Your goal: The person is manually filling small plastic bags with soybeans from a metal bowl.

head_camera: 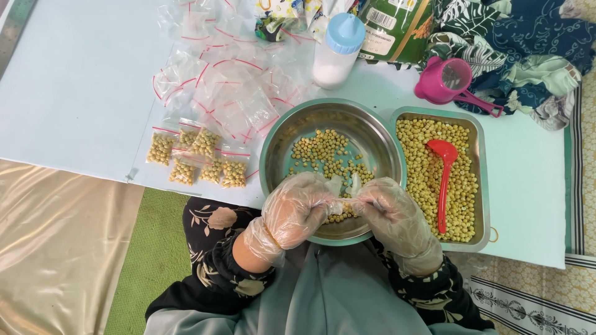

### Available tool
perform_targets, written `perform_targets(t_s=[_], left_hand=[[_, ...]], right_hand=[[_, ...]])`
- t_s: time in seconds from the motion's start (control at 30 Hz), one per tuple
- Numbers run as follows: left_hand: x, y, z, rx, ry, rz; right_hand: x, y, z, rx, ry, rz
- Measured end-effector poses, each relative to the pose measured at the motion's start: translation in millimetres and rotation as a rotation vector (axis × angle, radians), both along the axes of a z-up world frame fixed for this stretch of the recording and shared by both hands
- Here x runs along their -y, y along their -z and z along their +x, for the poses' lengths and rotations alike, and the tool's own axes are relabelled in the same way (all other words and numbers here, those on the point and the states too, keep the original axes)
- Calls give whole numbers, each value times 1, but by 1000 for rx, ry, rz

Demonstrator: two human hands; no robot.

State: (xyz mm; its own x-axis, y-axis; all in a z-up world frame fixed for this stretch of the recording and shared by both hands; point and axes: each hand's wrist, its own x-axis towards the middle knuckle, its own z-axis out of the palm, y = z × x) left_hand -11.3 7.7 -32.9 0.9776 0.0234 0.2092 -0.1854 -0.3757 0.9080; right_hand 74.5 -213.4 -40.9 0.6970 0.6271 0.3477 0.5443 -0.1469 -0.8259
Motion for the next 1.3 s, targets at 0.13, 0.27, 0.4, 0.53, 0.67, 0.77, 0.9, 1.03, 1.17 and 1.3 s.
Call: perform_targets(t_s=[0.13, 0.27, 0.4, 0.53, 0.67, 0.77, 0.9, 1.03, 1.17, 1.3], left_hand=[[1, 5, 0, 6, -6, -11], [5, 7, 1, 65, -60, 49], [7, -5, 1, 113, -82, 82], [3, 0, 2, 148, -33, 57], [2, 5, 2, 129, -21, 39], [1, 3, 4, 106, -1, 20], [-4, -2, 6, 103, 32, 20], [-1, -3, 2, 114, 55, 20], [1, -3, 2, 97, 33, 38], [-1, 0, 2, 116, 6, 70]], right_hand=[[-1, 12, -2, 52, 50, 19], [-7, 1, -5, 63, 51, 33], [-3, 7, -1, 48, 47, 11], [-2, 9, -1, 29, 45, 25], [-5, 1, -3, 0, 62, 11], [-8, -7, -5, -10, 73, -18], [-11, -12, -7, 23, 37, -32], [-16, -16, -5, 85, 1, -73], [-21, -20, -7, 126, 7, -55], [-17, -19, -6, 191, 24, -101]])
